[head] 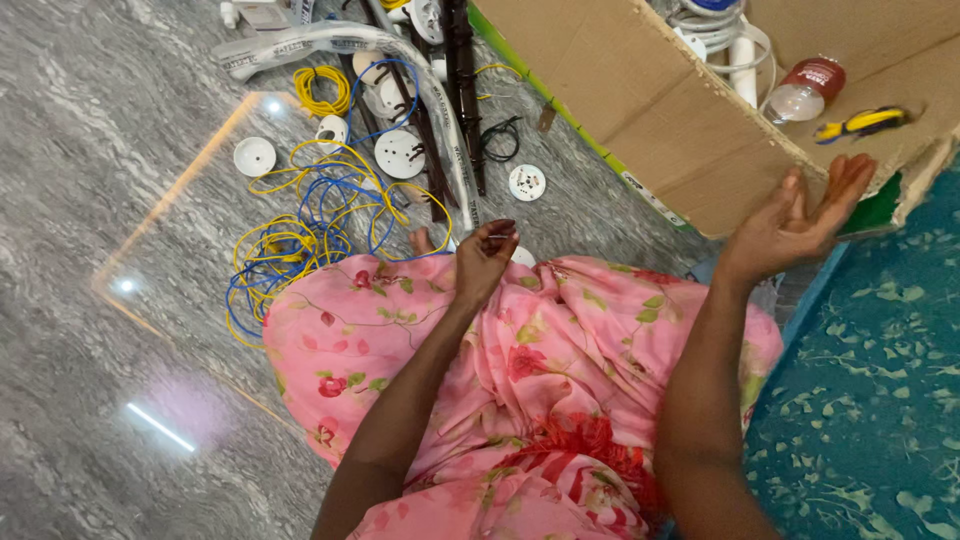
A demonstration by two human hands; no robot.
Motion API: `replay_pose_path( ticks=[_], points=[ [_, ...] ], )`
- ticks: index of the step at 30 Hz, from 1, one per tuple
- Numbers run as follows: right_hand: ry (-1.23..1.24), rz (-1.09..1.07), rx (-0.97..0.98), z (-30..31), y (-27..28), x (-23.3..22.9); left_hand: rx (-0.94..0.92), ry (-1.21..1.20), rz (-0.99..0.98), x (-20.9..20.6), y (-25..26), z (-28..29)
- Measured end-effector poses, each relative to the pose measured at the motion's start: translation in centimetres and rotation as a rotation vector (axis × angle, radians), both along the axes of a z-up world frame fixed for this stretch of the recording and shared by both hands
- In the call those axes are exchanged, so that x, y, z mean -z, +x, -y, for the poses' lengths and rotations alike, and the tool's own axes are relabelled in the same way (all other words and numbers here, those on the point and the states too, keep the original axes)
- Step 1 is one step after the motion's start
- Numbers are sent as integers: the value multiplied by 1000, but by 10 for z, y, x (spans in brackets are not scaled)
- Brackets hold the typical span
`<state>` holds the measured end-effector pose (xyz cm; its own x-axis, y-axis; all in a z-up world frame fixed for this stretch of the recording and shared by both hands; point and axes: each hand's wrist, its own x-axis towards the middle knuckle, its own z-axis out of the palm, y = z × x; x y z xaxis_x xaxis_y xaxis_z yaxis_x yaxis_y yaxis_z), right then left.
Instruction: The person sits on the floor and assembles electrical components by hand. They connect wires to a white plastic junction box and handle various electrical fittings and wires from a nearby cardboard box.
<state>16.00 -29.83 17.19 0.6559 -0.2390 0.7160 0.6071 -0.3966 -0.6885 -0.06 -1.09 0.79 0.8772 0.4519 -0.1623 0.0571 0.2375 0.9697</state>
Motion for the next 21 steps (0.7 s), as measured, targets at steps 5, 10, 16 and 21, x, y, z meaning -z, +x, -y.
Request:
replay_pose_path(
  ticks=[5, 10, 16, 21],
  points=[
    [-32, -72, 55, -28, -16, 31, 0, 19, -52, 1, -1, -2],
    [-187, -147, 17, -61, -24, 44, -265, 328, 17, -15, -2, -9],
    [-326, -322, -175, -70, -23, 62, -475, 488, -88, -20, -4, -26],
    [-713, -369, -356, -91, -29, 100, -476, 396, -105, -2, 0, -31]
  ],
)
